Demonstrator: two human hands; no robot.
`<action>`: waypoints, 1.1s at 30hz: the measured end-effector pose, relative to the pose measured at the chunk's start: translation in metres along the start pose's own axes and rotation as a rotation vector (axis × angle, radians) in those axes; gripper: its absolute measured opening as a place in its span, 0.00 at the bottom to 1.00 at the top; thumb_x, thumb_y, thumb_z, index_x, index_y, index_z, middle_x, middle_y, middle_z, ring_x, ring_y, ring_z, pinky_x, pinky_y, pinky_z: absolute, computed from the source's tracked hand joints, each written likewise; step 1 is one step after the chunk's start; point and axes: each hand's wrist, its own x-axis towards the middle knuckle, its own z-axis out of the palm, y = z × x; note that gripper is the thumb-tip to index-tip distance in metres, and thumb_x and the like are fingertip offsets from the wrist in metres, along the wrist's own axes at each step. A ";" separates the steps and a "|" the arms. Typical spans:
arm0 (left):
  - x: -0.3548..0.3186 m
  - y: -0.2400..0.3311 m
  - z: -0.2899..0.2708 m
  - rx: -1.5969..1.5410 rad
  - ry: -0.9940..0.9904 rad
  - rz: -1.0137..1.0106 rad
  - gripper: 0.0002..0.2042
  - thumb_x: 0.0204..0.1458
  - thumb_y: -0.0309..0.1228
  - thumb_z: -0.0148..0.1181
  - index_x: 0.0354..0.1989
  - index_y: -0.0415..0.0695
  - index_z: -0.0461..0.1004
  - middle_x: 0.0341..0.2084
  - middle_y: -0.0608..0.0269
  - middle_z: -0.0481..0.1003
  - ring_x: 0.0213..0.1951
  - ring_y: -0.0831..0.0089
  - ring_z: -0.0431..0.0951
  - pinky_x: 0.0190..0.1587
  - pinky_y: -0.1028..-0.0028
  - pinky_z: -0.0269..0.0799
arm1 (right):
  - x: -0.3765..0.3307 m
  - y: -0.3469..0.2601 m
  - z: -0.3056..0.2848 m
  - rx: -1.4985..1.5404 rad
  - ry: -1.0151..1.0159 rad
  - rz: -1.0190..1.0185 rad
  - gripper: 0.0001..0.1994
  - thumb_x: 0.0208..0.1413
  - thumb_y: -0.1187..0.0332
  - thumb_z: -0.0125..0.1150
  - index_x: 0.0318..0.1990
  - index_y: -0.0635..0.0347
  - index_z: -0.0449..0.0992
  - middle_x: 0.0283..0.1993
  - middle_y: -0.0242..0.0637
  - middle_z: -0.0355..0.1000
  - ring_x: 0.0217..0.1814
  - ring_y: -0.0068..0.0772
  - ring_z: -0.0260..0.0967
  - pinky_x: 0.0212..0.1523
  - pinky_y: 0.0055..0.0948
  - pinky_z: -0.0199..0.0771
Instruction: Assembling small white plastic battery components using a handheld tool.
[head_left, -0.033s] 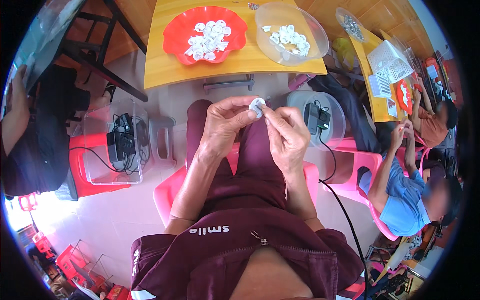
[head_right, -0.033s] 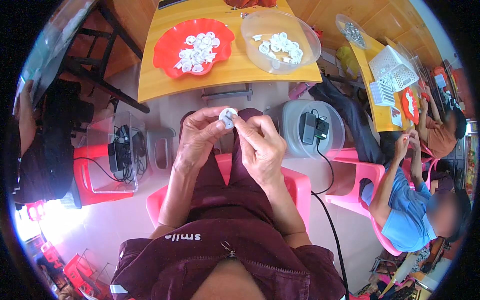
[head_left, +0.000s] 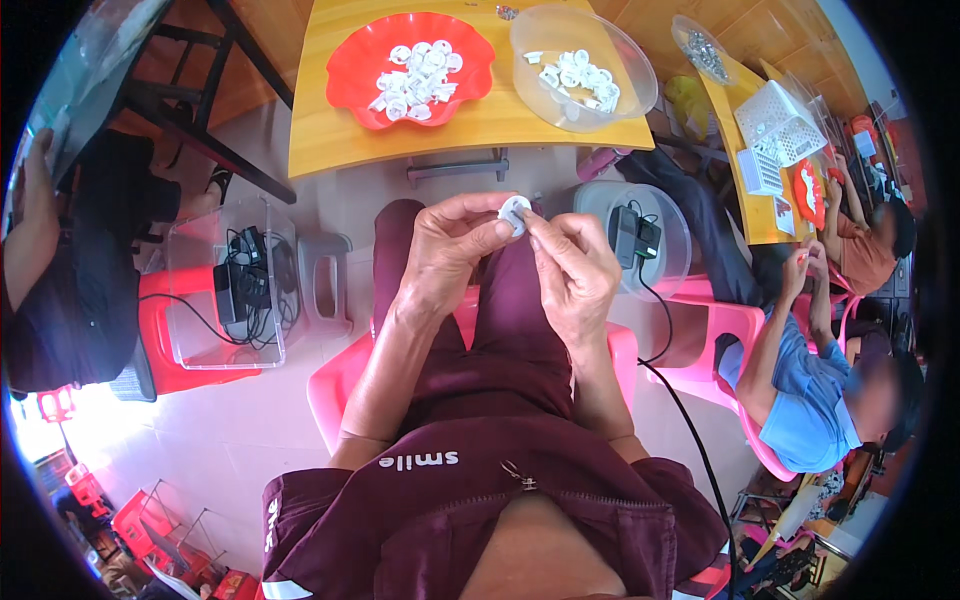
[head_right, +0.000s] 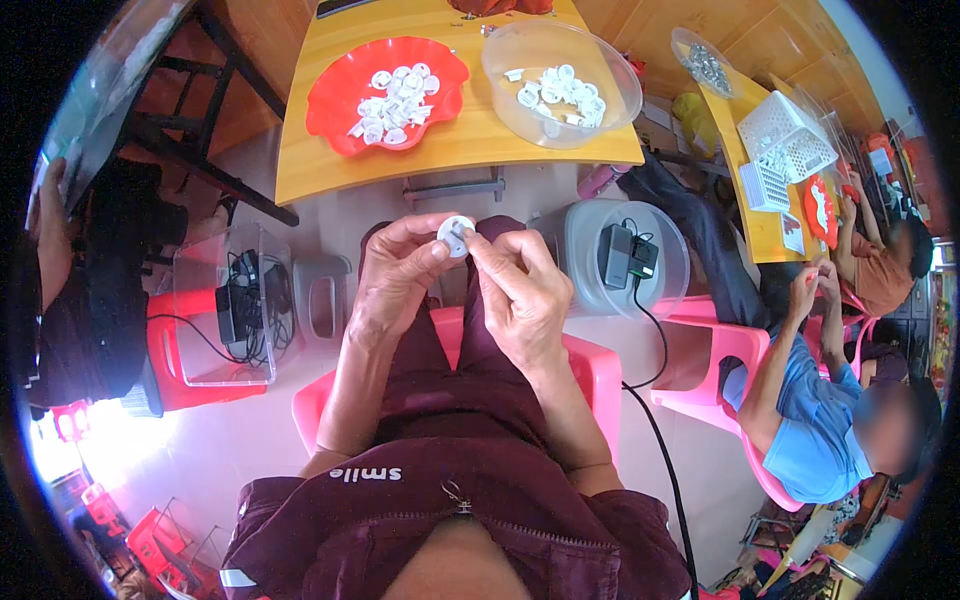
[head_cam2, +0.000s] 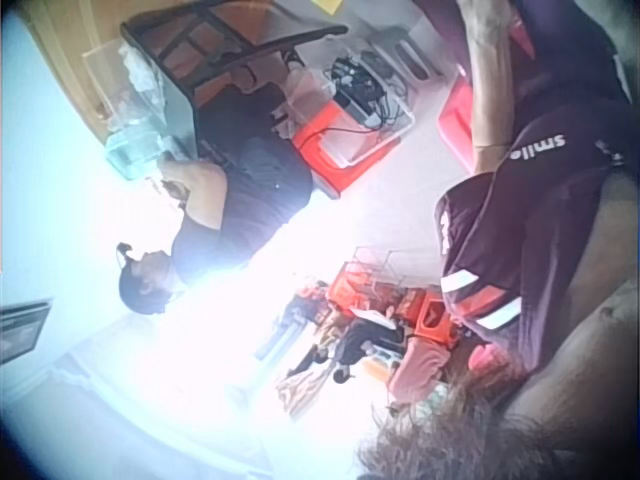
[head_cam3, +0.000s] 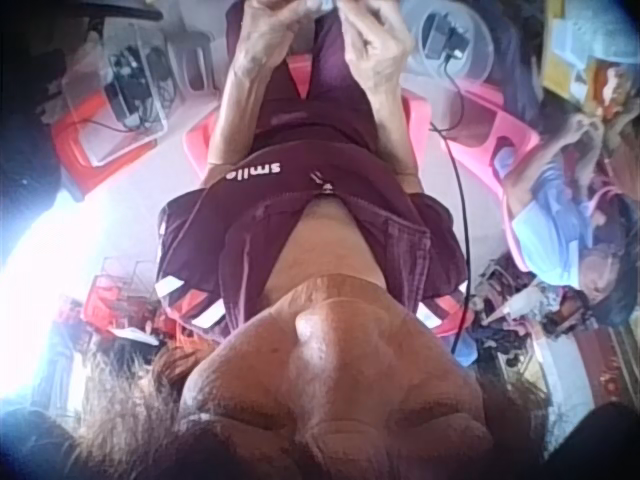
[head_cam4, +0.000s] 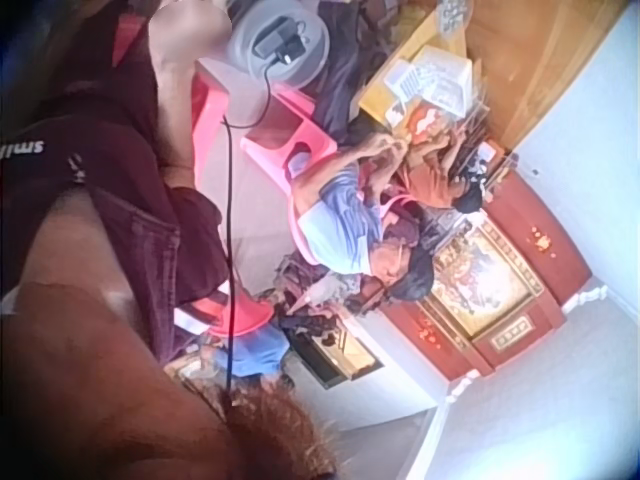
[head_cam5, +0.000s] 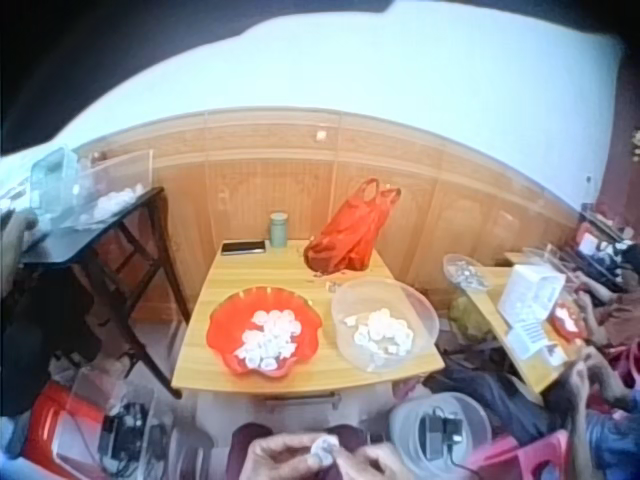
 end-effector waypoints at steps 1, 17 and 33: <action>0.000 0.000 -0.001 -0.006 -0.003 -0.006 0.14 0.46 0.19 0.63 0.44 0.36 0.74 0.37 0.56 0.77 0.39 0.74 0.78 0.45 0.75 0.75 | 0.000 0.000 0.000 -0.001 0.000 0.000 0.16 0.43 0.83 0.61 0.41 0.58 0.80 0.27 0.34 0.64 0.20 0.25 0.63 0.20 0.23 0.63; -0.002 -0.003 -0.007 -0.019 -0.050 -0.016 0.13 0.50 0.23 0.60 0.45 0.37 0.73 0.41 0.53 0.76 0.43 0.68 0.77 0.47 0.71 0.76 | -0.001 0.000 0.000 0.088 -0.007 0.035 0.14 0.46 0.83 0.61 0.41 0.61 0.79 0.28 0.33 0.66 0.24 0.21 0.62 0.23 0.19 0.61; -0.002 -0.001 -0.002 -0.017 -0.028 -0.003 0.14 0.47 0.21 0.63 0.44 0.37 0.74 0.38 0.56 0.77 0.39 0.73 0.78 0.45 0.74 0.76 | -0.003 0.000 0.003 0.080 0.045 0.054 0.14 0.46 0.83 0.61 0.42 0.59 0.80 0.28 0.33 0.66 0.25 0.21 0.62 0.24 0.19 0.61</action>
